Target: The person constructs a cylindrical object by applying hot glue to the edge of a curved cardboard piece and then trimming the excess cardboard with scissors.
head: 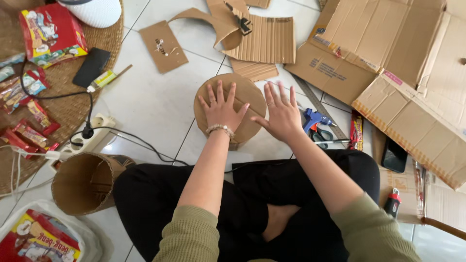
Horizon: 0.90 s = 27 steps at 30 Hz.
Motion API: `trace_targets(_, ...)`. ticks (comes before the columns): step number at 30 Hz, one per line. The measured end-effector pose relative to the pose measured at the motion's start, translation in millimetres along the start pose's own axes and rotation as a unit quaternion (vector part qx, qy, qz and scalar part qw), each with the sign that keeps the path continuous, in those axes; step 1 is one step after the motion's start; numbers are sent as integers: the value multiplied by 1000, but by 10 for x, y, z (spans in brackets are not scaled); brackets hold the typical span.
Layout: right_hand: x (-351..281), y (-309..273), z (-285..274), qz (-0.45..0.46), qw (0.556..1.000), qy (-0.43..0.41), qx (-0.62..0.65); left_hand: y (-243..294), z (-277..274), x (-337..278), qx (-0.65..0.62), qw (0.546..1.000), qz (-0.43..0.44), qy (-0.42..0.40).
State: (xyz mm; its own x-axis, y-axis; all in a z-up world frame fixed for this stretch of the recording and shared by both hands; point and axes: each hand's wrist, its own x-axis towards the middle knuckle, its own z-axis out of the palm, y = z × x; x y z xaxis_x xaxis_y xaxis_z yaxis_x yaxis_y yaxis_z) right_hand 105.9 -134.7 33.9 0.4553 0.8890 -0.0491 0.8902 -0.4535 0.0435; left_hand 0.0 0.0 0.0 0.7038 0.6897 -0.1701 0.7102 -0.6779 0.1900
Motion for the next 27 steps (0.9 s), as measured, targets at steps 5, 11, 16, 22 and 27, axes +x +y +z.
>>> trace_targets(5, 183, 455, 697, -36, 989, -41, 135, 4, -20, 14, -12, 1000, 5, 8)
trace_targets(11, -172, 362, -164, 110, 398, -37, 910, 27, -98, -28, -17, 1000, 0, -13)
trace_targets(16, -247, 194, 122, 119, 445, -12, 887, 10, -49, -20, -29, 999, -12, 5)
trace_targets(22, -27, -299, 464, -107, 963, 45, 243, -12, -127, -68, -85, 993, -13, 82)
trace_targets(27, 603, -286, 560, 12, 997, 5, 71, 33, 190, 147, 23, 999, 18, 46)
